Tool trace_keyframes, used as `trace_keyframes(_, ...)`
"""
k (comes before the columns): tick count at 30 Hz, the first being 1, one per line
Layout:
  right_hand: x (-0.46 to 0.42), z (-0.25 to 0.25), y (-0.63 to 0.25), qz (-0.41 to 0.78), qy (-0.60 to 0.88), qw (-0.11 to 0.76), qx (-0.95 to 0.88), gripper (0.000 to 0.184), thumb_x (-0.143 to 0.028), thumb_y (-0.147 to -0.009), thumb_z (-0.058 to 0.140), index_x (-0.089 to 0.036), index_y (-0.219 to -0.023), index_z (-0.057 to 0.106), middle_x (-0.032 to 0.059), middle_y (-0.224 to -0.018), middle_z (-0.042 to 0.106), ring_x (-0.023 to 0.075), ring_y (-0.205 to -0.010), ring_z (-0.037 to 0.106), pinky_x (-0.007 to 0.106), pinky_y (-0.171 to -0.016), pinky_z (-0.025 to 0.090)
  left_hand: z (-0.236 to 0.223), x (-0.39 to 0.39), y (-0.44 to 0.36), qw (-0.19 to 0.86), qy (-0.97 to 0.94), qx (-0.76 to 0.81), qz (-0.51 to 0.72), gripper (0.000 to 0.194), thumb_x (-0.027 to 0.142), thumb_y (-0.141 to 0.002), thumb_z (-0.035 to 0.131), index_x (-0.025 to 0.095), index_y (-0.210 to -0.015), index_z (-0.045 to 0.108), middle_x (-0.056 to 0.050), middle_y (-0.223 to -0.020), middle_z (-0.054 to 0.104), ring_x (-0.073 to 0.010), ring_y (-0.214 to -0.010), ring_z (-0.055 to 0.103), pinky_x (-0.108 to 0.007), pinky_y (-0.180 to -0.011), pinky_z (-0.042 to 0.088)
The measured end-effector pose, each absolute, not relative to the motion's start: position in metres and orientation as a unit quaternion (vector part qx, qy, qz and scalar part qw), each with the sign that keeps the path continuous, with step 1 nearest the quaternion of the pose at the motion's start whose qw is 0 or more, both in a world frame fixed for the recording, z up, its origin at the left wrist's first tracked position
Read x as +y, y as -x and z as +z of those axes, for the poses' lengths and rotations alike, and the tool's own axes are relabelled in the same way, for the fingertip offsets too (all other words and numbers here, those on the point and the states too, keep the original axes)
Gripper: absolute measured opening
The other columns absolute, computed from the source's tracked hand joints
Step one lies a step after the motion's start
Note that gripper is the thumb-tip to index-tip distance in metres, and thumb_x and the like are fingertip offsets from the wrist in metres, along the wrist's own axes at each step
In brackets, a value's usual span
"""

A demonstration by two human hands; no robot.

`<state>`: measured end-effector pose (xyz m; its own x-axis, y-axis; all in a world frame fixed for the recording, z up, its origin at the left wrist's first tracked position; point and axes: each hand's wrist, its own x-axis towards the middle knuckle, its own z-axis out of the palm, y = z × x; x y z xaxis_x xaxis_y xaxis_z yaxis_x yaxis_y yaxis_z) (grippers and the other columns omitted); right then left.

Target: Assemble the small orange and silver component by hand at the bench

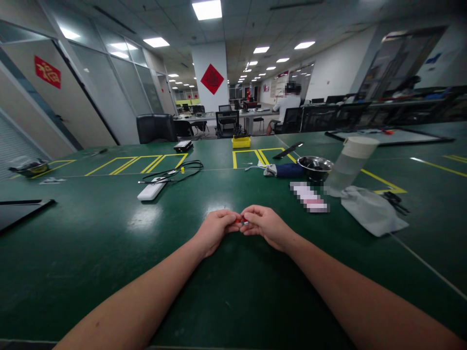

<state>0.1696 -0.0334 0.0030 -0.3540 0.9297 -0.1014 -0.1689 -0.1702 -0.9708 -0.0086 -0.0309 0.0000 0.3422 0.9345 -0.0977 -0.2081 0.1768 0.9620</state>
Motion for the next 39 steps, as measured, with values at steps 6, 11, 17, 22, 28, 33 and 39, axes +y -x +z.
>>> trace_keyframes(6,-0.0312,0.0035,-0.1697,0.696,0.359,0.425,-0.453,0.015,-0.027,-0.087,0.053,-0.015,-0.092,0.059,0.0088,-0.081,0.069,0.0162,-0.07,0.069,0.026,-0.064,0.056,0.0005,-0.0308,0.0085,0.682,-0.458,0.371,0.432,0.022,0.027,-0.079,0.065,0.008,-0.089,0.069,-0.013,-0.093,0.069,-0.0165,-0.08,0.066,-0.03,-0.084,0.051)
trace_keyframes(11,-0.0338,0.004,-0.1681,0.653,0.408,0.416,-0.483,0.016,-0.011,-0.075,0.061,-0.015,-0.09,0.058,0.005,-0.077,0.068,0.0147,-0.067,0.068,0.026,-0.064,0.056,-0.0027,-0.0322,0.0079,0.632,-0.519,0.391,0.422,0.016,0.018,-0.074,0.068,0.011,-0.089,0.068,-0.006,-0.079,0.068,-0.0098,-0.068,0.062,-0.02,-0.067,0.048)
trace_keyframes(17,-0.0319,0.0006,-0.1691,0.646,0.402,0.418,-0.495,0.018,-0.021,-0.076,0.067,-0.015,-0.089,0.058,0.0048,-0.08,0.067,0.0137,-0.064,0.067,0.025,-0.061,0.056,-0.0002,-0.0323,0.0071,0.661,-0.487,0.387,0.419,0.014,0.018,-0.076,0.065,0.01,-0.088,0.066,-0.007,-0.078,0.067,-0.0115,-0.07,0.064,-0.023,-0.071,0.051)
trace_keyframes(22,-0.0313,0.0014,-0.1685,0.657,0.406,0.418,-0.478,0.014,-0.025,-0.08,0.062,-0.015,-0.09,0.058,0.0058,-0.076,0.067,0.0144,-0.065,0.067,0.026,-0.062,0.056,0.0003,-0.032,0.0076,0.665,-0.478,0.385,0.425,0.015,0.022,-0.077,0.065,0.011,-0.087,0.067,-0.008,-0.085,0.069,-0.014,-0.076,0.066,-0.026,-0.078,0.052)
trace_keyframes(28,-0.0328,0.0025,-0.1686,0.586,0.415,0.435,-0.544,0.023,-0.008,-0.068,0.062,-0.015,-0.09,0.06,0.0044,-0.082,0.068,0.0151,-0.072,0.068,0.027,-0.068,0.053,0.0003,-0.0306,0.0071,0.554,-0.603,0.394,0.417,0.021,0.016,-0.075,0.065,0.015,-0.095,0.064,-0.005,-0.089,0.071,-0.0148,-0.079,0.067,-0.026,-0.076,0.051)
trace_keyframes(33,-0.0308,-0.001,-0.17,0.572,0.382,0.434,-0.582,0.02,-0.013,-0.069,0.066,-0.015,-0.087,0.059,0.0034,-0.078,0.069,0.0153,-0.077,0.066,0.028,-0.075,0.049,0.0009,-0.0275,0.0088,0.529,-0.62,0.39,0.428,0.02,0.013,-0.075,0.062,0.014,-0.095,0.061,-0.005,-0.088,0.071,-0.0141,-0.081,0.067,-0.026,-0.078,0.05)
trace_keyframes(39,-0.0311,-0.0005,-0.1703,0.54,0.377,0.437,-0.612,0.018,-0.015,-0.069,0.067,-0.015,-0.086,0.061,0.0038,-0.084,0.068,0.0168,-0.082,0.066,0.029,-0.075,0.048,0.002,-0.0298,0.0084,0.521,-0.63,0.398,0.417,0.021,0.011,-0.074,0.062,0.015,-0.094,0.063,-0.004,-0.086,0.07,-0.0125,-0.077,0.065,-0.023,-0.074,0.048)
